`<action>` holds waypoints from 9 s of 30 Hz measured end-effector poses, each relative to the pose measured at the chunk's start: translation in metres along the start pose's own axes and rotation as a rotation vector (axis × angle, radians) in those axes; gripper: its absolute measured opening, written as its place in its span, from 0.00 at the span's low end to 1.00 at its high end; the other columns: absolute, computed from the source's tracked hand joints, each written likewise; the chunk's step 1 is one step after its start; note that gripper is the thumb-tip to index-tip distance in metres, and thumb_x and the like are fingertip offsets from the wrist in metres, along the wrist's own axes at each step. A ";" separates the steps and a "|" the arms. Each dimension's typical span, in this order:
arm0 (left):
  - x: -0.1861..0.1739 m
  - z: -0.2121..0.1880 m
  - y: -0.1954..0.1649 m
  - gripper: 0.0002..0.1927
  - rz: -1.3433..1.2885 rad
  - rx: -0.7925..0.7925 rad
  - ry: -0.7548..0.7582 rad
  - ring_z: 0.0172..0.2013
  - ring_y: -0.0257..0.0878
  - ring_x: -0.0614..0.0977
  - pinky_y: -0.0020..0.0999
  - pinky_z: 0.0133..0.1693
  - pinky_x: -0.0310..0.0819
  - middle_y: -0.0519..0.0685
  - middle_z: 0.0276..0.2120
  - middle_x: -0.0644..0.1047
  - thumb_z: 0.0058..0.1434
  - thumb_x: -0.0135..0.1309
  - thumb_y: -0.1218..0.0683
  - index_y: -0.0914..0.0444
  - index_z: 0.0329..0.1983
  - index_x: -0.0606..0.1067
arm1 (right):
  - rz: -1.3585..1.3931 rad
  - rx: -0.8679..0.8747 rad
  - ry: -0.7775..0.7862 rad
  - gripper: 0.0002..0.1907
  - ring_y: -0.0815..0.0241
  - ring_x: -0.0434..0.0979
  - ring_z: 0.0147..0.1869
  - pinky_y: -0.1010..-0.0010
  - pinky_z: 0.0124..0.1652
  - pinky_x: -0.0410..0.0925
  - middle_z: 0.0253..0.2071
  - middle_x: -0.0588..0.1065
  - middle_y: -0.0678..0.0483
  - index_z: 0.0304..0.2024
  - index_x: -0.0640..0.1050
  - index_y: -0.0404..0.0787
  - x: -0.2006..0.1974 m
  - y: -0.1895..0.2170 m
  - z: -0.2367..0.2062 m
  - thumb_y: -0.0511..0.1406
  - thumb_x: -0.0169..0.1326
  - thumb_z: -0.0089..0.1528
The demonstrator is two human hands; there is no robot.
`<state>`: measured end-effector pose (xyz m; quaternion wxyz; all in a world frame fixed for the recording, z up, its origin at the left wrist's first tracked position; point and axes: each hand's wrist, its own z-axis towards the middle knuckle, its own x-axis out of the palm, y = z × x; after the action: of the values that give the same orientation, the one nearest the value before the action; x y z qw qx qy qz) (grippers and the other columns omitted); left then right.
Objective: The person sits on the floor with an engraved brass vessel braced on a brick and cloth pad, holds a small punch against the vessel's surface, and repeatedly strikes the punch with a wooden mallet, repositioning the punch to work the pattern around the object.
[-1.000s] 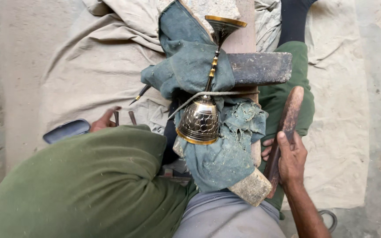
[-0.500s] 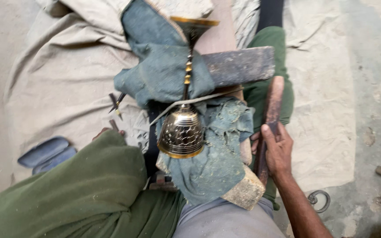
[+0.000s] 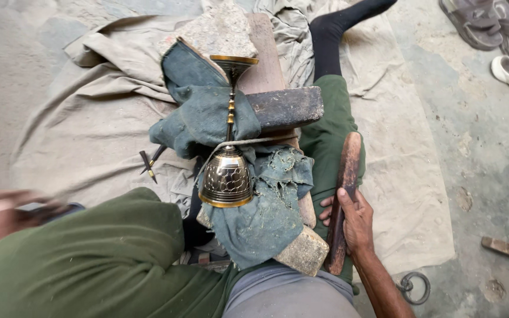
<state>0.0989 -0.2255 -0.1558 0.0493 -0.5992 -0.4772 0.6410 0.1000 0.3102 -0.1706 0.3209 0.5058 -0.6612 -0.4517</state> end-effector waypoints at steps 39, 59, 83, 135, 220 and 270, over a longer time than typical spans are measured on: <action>0.052 -0.097 -0.194 0.21 -0.826 0.031 0.530 0.44 0.43 0.87 0.36 0.44 0.89 0.57 0.41 0.81 0.63 0.56 0.64 0.75 0.59 0.70 | -0.028 0.065 0.065 0.15 0.64 0.77 0.26 0.74 0.24 0.73 0.32 0.78 0.47 0.47 0.71 0.34 0.016 0.000 0.025 0.40 0.54 0.68; 0.044 -0.093 -0.208 0.18 -0.595 0.631 0.455 0.37 0.32 0.86 0.24 0.38 0.81 0.47 0.41 0.83 0.59 0.65 0.64 0.63 0.53 0.80 | -0.095 -0.001 0.373 0.26 0.59 0.77 0.41 0.63 0.36 0.73 0.38 0.74 0.49 0.52 0.71 0.33 0.014 0.115 -0.020 0.18 0.64 0.54; 0.057 -0.067 -0.208 0.24 -1.558 -0.299 0.591 0.35 0.37 0.85 0.29 0.36 0.84 0.50 0.34 0.81 0.60 0.59 0.61 0.65 0.61 0.71 | 0.245 0.149 0.512 0.36 0.38 0.77 0.61 0.54 0.56 0.74 0.50 0.78 0.37 0.59 0.68 0.33 0.120 0.216 0.008 0.16 0.52 0.47; 0.054 -0.068 -0.180 0.18 -0.378 0.887 0.398 0.36 0.39 0.84 0.34 0.39 0.82 0.48 0.36 0.81 0.60 0.67 0.54 0.61 0.52 0.78 | -1.590 -0.834 0.373 0.16 0.62 0.81 0.36 0.70 0.37 0.75 0.37 0.79 0.47 0.52 0.77 0.34 0.095 0.247 -0.019 0.29 0.61 0.61; 0.067 -0.044 -0.146 0.26 -0.741 0.735 0.488 0.35 0.30 0.84 0.23 0.40 0.85 0.45 0.36 0.81 0.60 0.69 0.54 0.63 0.59 0.76 | -1.660 -0.856 0.464 0.13 0.61 0.77 0.29 0.67 0.32 0.74 0.32 0.76 0.49 0.47 0.77 0.33 0.195 0.270 -0.019 0.25 0.60 0.60; 0.069 -0.041 -0.133 0.23 -0.842 0.650 0.455 0.35 0.26 0.80 0.18 0.37 0.79 0.40 0.35 0.78 0.59 0.69 0.59 0.64 0.57 0.76 | -2.074 -0.549 0.515 0.13 0.61 0.76 0.27 0.68 0.26 0.72 0.28 0.74 0.56 0.50 0.76 0.45 0.204 0.272 -0.014 0.35 0.59 0.63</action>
<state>0.0458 -0.0870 -0.1096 0.5830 -0.4343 -0.4306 0.5349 -0.0485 0.1332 0.0792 0.0158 0.8055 0.2937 -0.5144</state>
